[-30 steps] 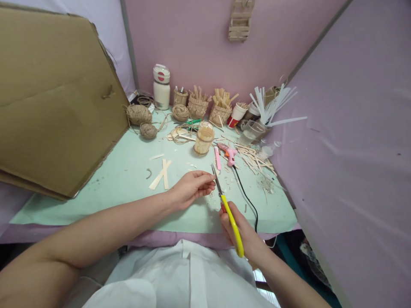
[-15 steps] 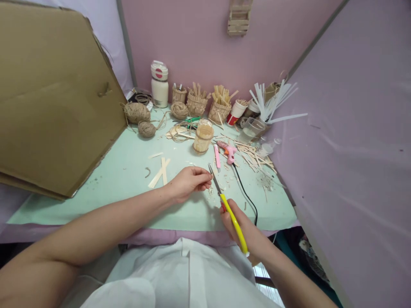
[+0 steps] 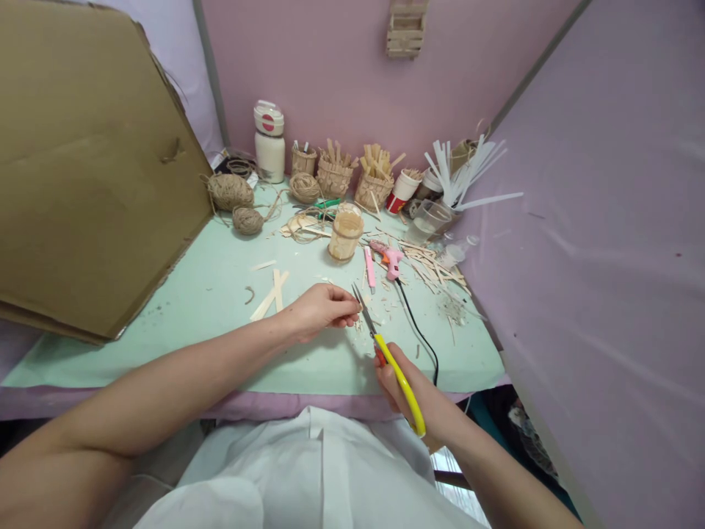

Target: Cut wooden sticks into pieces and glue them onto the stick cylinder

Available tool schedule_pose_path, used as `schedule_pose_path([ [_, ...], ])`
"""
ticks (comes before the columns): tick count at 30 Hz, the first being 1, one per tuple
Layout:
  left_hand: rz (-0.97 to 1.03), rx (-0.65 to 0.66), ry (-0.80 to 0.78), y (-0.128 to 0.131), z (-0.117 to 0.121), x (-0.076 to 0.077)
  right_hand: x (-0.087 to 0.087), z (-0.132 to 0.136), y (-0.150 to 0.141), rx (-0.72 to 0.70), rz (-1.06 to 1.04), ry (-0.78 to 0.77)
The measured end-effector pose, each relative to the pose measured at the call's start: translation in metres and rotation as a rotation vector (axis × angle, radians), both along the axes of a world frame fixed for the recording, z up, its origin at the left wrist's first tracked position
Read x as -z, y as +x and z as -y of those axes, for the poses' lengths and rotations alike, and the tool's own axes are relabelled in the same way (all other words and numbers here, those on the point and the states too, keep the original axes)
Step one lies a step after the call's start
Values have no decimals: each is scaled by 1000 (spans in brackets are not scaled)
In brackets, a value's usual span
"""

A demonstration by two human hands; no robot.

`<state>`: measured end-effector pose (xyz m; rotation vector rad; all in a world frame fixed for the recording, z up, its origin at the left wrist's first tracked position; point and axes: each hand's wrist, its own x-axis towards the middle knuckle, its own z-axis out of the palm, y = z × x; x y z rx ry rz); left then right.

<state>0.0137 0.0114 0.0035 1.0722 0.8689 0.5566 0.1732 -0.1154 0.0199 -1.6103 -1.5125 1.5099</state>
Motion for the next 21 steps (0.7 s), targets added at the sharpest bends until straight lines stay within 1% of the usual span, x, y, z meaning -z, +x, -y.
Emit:
schedule_pose_path([
  [4,25,37,-24,-2,-2,-1,8,1,3,-7,-61,7],
  [7,45,67,-23,-3,-3,1,13,2,6,-12,-60,13],
  [14,32,96,-38,-3,-4,4,17,3,7,14,-152,-77],
  [17,27,103,-46,-2,-3,4,17,4,9,23,-138,-91],
  [21,31,102,-77,0,-2,4,19,4,13,13,-74,-46],
])
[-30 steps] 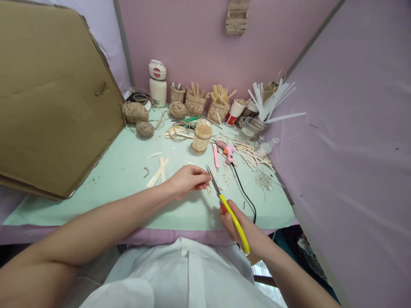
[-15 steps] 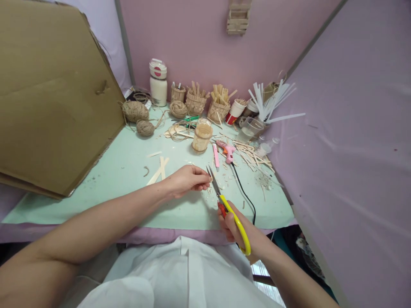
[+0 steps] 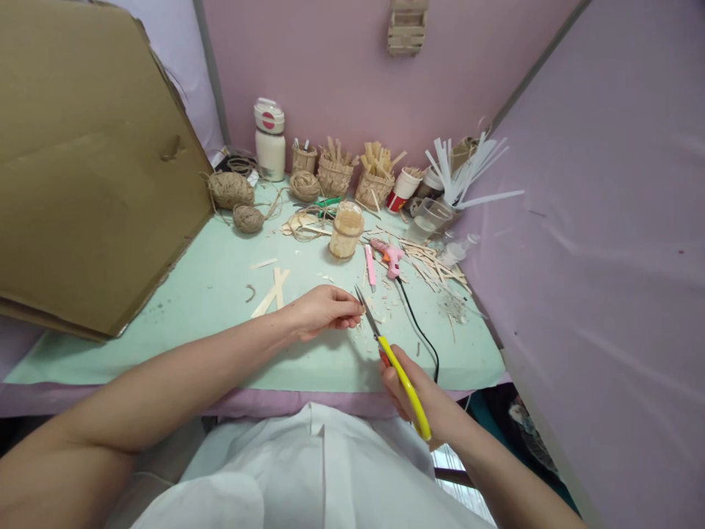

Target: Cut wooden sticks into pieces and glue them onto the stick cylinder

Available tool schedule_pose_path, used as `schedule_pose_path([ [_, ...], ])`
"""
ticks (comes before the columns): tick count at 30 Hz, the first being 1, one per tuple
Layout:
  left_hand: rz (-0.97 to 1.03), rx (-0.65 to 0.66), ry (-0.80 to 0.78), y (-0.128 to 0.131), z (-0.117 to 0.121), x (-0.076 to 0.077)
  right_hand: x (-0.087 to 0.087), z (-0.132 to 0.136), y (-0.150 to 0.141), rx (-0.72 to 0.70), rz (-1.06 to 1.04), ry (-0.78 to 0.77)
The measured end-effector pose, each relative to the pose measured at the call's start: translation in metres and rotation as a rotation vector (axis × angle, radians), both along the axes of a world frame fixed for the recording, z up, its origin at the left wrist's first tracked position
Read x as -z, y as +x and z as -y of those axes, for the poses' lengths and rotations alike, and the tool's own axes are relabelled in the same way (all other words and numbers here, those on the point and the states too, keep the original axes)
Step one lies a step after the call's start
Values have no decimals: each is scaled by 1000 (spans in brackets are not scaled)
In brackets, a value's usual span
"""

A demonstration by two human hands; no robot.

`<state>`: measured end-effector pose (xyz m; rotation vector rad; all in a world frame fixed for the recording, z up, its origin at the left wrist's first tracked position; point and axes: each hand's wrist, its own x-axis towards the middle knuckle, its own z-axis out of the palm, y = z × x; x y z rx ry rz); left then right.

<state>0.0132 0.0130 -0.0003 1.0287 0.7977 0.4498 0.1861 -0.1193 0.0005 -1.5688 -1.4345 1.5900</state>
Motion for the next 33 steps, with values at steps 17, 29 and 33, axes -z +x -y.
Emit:
schedule_pose_path([
  [17,-131,68,-38,9,5,17,1,8,3,113,-116,-135],
  [29,-140,237,359,5,7,18,5,-57,-8,328,142,336],
  [33,-205,222,451,5,6,22,5,-59,-12,334,198,335],
])
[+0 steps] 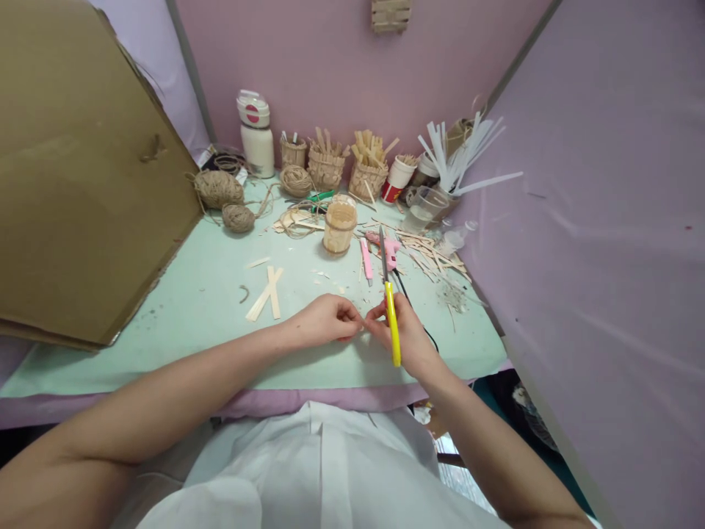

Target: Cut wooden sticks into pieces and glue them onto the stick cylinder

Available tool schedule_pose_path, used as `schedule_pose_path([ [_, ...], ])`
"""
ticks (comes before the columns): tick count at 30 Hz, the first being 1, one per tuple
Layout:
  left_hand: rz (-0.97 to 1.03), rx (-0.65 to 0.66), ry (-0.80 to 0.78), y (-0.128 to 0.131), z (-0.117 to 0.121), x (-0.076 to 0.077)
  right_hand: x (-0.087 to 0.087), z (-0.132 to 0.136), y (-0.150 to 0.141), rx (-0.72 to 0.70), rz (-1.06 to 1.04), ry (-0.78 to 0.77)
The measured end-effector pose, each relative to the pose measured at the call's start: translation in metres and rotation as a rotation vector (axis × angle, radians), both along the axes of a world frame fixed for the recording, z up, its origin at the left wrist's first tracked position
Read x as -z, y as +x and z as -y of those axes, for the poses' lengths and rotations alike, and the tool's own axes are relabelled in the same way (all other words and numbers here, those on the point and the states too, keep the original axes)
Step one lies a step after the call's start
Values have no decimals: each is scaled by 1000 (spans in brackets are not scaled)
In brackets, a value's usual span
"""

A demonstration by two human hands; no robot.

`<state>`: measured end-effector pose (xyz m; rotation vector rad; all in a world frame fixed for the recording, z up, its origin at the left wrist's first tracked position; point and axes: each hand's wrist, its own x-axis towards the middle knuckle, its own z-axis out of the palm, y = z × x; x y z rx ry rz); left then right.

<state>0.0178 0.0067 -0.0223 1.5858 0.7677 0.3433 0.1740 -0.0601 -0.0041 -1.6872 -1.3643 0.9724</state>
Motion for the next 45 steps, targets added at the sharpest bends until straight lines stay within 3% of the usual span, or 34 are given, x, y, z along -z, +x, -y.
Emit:
schedule_pose_path([
  [6,1,-45,0,1,1,-4,-7,0,-4,25,-40,-30],
  [11,109,-176,-157,2,3,-15,-3,-6,-3,127,-169,-17],
  [16,153,-190,-187,4,5,-13,0,-7,-3,118,-232,-41],
  [22,243,-361,-232,4,2,-10,3,7,-4,48,-219,-57],
  [29,476,-502,-319,4,5,-16,-2,40,-15,-196,-139,-176],
  [34,536,-549,-330,5,10,-19,-9,45,-22,-212,-96,-192],
  [45,555,-556,-367,5,12,-23,-5,43,-27,-211,-48,-190],
])
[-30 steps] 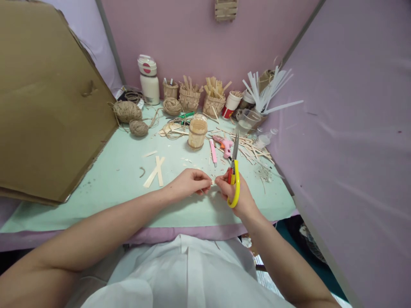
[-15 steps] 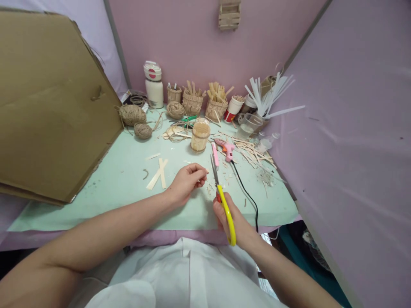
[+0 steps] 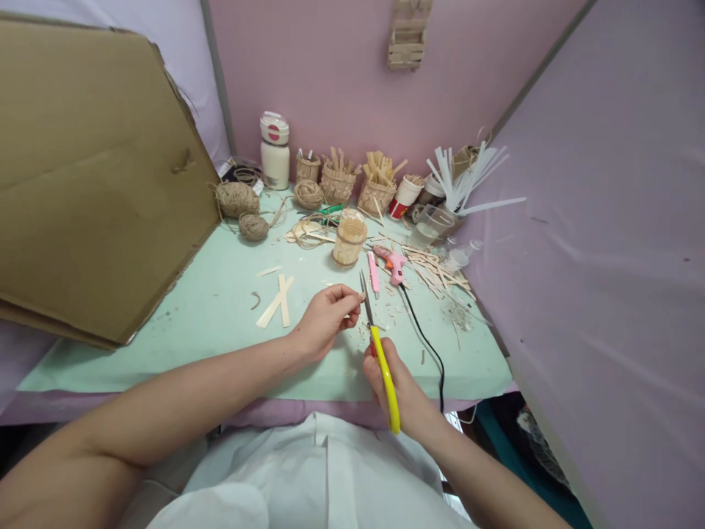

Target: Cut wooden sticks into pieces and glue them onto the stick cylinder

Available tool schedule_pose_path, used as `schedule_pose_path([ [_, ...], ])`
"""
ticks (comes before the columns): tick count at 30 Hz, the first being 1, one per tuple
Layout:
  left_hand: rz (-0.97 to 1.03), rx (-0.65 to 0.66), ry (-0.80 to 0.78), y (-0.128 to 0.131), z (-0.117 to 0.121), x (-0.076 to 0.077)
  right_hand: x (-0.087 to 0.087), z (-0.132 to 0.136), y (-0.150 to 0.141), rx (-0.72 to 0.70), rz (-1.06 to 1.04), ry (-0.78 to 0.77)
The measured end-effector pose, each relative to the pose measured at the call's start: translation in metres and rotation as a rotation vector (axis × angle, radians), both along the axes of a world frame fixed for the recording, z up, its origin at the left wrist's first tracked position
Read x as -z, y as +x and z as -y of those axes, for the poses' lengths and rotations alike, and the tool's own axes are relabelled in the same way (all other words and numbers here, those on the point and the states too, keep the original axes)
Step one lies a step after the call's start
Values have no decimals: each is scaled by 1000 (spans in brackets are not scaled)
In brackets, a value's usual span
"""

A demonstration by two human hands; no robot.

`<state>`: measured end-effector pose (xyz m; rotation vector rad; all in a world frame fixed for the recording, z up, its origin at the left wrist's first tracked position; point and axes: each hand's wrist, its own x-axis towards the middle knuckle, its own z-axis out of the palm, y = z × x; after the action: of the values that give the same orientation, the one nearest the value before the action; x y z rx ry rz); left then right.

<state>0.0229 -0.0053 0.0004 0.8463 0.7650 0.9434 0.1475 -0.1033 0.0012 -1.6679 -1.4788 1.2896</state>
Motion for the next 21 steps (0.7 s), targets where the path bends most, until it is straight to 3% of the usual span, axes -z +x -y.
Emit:
schedule_pose_path([
  [9,6,2,-54,0,2,0,-3,0,0,-17,-5,-7],
  [21,19,23,-113,0,2,1,10,2,1,-1,-83,-31],
])
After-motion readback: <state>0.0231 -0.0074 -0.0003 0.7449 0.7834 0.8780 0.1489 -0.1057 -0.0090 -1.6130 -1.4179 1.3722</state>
